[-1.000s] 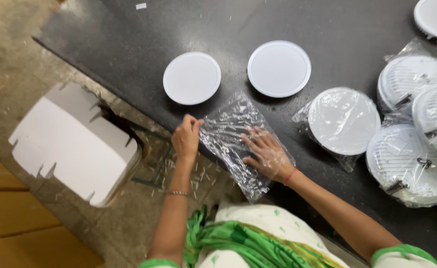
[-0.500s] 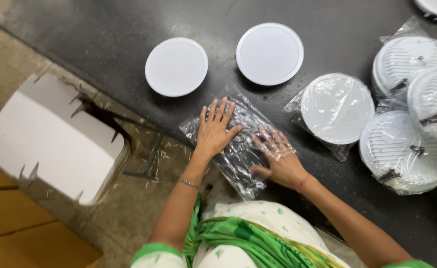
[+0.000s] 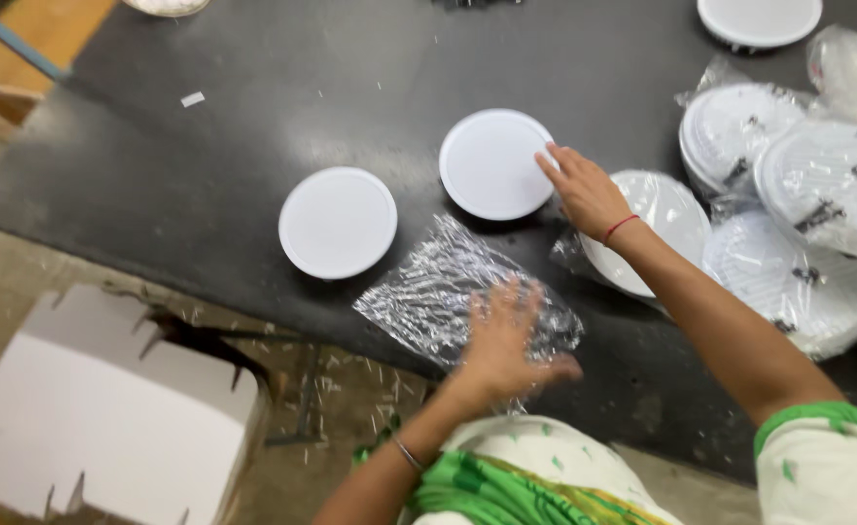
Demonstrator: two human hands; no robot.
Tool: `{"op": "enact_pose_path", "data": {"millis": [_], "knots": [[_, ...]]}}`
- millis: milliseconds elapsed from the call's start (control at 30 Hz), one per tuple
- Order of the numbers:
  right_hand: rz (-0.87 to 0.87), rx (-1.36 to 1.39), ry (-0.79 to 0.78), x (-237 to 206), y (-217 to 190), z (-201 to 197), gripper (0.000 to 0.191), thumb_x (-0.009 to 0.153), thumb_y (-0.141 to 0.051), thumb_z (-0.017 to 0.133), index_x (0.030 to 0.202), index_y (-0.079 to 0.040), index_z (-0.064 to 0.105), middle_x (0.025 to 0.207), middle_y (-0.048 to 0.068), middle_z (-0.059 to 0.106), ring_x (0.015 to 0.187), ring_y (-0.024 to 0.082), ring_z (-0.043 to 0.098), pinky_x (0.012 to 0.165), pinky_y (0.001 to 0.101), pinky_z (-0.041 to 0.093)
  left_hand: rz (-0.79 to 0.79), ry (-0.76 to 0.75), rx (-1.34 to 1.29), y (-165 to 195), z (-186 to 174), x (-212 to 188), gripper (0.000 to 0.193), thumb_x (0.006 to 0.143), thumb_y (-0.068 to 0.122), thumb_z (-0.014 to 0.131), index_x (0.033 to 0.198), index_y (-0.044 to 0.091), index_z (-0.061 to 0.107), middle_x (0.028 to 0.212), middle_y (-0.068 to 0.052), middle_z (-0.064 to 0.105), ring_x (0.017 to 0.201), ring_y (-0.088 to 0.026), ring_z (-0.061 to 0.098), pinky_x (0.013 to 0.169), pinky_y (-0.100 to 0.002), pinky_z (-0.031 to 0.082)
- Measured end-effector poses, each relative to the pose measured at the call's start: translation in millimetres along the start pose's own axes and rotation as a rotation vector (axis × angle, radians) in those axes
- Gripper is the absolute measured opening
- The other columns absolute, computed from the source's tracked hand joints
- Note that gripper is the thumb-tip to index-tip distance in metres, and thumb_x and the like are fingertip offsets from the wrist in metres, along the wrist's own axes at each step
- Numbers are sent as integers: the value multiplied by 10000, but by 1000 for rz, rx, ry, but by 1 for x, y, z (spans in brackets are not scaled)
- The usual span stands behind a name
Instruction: The person wraps round LED panel lights in clear plastic bags at a work table, twisting the bag closed around each light, and stacks the wrapped lights with a pile of already wrapped units. They occasionally reach into a fabric sack for supplies and handle cardboard sheets beside the table.
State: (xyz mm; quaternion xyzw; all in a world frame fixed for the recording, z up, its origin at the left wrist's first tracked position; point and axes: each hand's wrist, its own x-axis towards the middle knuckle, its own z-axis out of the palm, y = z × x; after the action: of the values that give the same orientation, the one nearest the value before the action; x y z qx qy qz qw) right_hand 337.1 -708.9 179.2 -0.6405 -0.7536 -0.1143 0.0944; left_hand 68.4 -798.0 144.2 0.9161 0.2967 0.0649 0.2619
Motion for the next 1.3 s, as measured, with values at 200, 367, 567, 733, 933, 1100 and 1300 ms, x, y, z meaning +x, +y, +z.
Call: {"op": "enact_pose_path", "data": {"millis": [200, 367, 567, 733, 933, 1100, 1300], "knots": [[-200, -33, -48, 28, 20, 34, 576, 913, 5, 554, 1476, -83, 468, 1506, 133, 514, 1383, 253, 484, 1141, 471, 377, 110, 29, 56, 1, 14, -17, 1065, 777, 391, 719, 1611, -47, 221, 1628, -426, 97, 1515, -618, 46, 1129, -761, -27], [-182, -19, 110, 24, -1, 23, 458, 907, -5, 549, 1360, -56, 602, 1369, 121, 643, 1227, 253, 631, 1062, 426, 486, 194, 126, 62, -19, 20, -15, 914, 767, 239, 669, 1560, -80, 343, 1609, -402, 242, 1494, -610, 169, 1148, -766, 36], [235, 178, 371, 23, -24, -6, 128, 1033, -97, 601, 1078, -50, 711, 910, 145, 727, 840, 327, 703, 723, 432, 553, 175, 120, 6, -50, 12, -3, 650, 874, 240, 599, 1454, -29, 487, 1568, -310, 374, 1472, -548, 260, 1153, -769, 85], [618, 534, 661, -38, -9, -42, 269, 1137, -170, 536, 1015, 19, 682, 802, 139, 640, 704, 196, 578, 660, 364, 451, 80, 47, -211, -67, -14, 11, 513, 1017, 279, 458, 1476, 53, 500, 1571, -234, 416, 1465, -503, 311, 1147, -761, 109], [1075, 1266, 784, -209, -60, -84, 193, 1156, -159, 583, 1083, -18, 691, 908, -31, 655, 753, 45, 568, 661, 220, 449, 50, -18, -373, -70, -31, 22, 503, 1041, 342, 405, 1481, 124, 514, 1582, -128, 448, 1465, -463, 348, 1154, -734, 139], [1326, 1214, 851, -312, -142, -84, 206, 1172, -131, 533, 1147, 2, 688, 1004, 14, 708, 840, 68, 642, 760, 220, 523, 82, -49, -418, -56, -24, 21, 493, 1047, 334, 419, 1474, 112, 525, 1565, -122, 474, 1471, -423, 351, 1178, -677, 138], [1455, 1289, 817, -342, -198, -49, 236, 1136, -165, 497, 1161, -1, 665, 1010, 29, 701, 869, 81, 647, 783, 240, 537, 310, -10, -447, -21, -7, 13, 472, 1079, 259, 424, 1459, 1, 532, 1547, -183, 513, 1496, -367, 398, 1252, -510, 229]]}}
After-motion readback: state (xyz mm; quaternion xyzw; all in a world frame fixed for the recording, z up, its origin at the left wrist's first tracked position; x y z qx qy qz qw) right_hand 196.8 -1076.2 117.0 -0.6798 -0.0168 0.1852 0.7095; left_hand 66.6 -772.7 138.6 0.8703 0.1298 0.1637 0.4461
